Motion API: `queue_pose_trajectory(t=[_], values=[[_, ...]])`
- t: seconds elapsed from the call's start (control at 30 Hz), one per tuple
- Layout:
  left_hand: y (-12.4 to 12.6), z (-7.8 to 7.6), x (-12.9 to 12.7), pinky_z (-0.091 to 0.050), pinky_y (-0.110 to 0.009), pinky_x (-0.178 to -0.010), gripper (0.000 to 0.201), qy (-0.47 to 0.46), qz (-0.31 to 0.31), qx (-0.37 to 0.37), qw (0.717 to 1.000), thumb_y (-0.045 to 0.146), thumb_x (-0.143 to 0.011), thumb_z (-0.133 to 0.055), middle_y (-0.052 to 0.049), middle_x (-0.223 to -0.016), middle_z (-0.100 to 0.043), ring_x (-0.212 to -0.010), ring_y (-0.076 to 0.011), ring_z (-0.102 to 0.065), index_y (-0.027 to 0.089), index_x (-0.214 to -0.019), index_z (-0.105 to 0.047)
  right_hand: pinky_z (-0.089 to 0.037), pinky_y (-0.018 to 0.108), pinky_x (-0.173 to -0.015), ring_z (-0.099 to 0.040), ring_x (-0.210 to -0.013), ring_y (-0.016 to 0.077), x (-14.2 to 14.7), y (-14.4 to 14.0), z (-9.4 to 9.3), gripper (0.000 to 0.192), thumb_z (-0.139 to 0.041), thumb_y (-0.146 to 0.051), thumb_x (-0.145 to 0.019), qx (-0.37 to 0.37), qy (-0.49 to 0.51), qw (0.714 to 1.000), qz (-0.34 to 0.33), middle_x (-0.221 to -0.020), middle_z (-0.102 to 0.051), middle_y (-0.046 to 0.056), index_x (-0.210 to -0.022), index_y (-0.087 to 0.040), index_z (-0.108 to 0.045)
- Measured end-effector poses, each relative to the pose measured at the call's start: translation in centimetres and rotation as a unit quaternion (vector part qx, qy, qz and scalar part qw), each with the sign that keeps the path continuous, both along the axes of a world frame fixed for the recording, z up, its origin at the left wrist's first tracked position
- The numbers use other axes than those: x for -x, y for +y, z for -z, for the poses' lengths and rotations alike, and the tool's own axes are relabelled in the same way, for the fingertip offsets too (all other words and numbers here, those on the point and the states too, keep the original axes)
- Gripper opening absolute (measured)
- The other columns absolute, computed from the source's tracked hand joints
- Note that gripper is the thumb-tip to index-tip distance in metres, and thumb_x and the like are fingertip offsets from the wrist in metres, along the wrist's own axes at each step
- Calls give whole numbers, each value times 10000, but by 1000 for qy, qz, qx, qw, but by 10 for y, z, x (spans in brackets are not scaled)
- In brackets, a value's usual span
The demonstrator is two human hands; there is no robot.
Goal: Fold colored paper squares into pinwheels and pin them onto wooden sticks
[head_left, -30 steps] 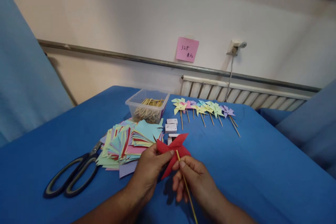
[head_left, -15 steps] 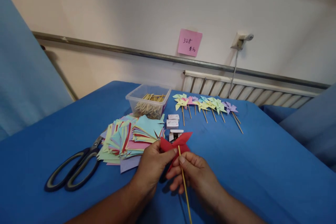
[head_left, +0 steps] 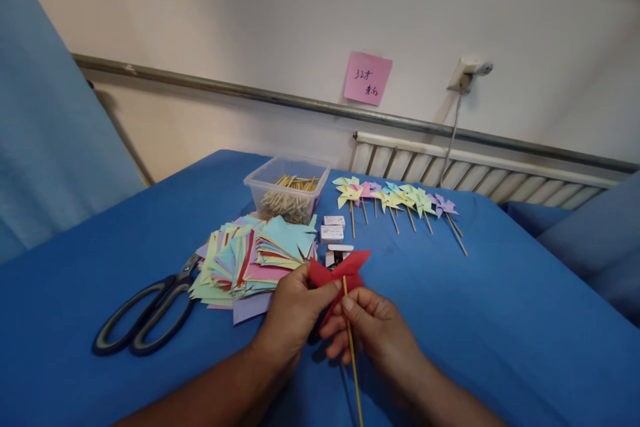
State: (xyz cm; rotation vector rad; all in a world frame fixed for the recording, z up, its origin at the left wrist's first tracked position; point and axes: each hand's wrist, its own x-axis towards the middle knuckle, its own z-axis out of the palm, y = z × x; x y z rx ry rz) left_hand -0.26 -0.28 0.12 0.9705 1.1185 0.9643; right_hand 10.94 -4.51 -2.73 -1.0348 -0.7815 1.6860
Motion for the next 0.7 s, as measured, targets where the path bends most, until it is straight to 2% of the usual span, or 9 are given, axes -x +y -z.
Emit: queue_pose_trajectory(t=[0.47, 0.6, 0.7], values=[[1, 5, 0, -374, -191, -407, 175, 16, 5, -19, 1000, 250, -586, -712, 34, -507, -595, -413, -87, -490, 156, -657, -583, -382, 182, -389, -607, -416, 125, 1, 2, 1, 427, -675, -536, -664, -7, -21, 1000, 13, -593, -681, 50, -689, -143, -509], [6, 8, -5, -382, -192, -420, 153, 40, -9, -64, 997, 252, -608, -695, 28, -530, -603, -444, -97, -513, 154, -655, -587, -382, 175, -381, -606, -411, 120, -3, 6, 3, 403, -662, -516, -694, -24, -23, 999, 31, -603, -682, 48, -710, -139, -521], [18, 7, -20, -381, -191, -417, 130, 60, -23, -101, 993, 244, -612, -683, 19, -528, -606, -455, -105, -525, 154, -656, -600, -395, 170, -386, -606, -418, 111, -14, 16, 5, 386, -660, -501, -707, -42, -23, 997, 64, -617, -684, 44, -713, -138, -530]])
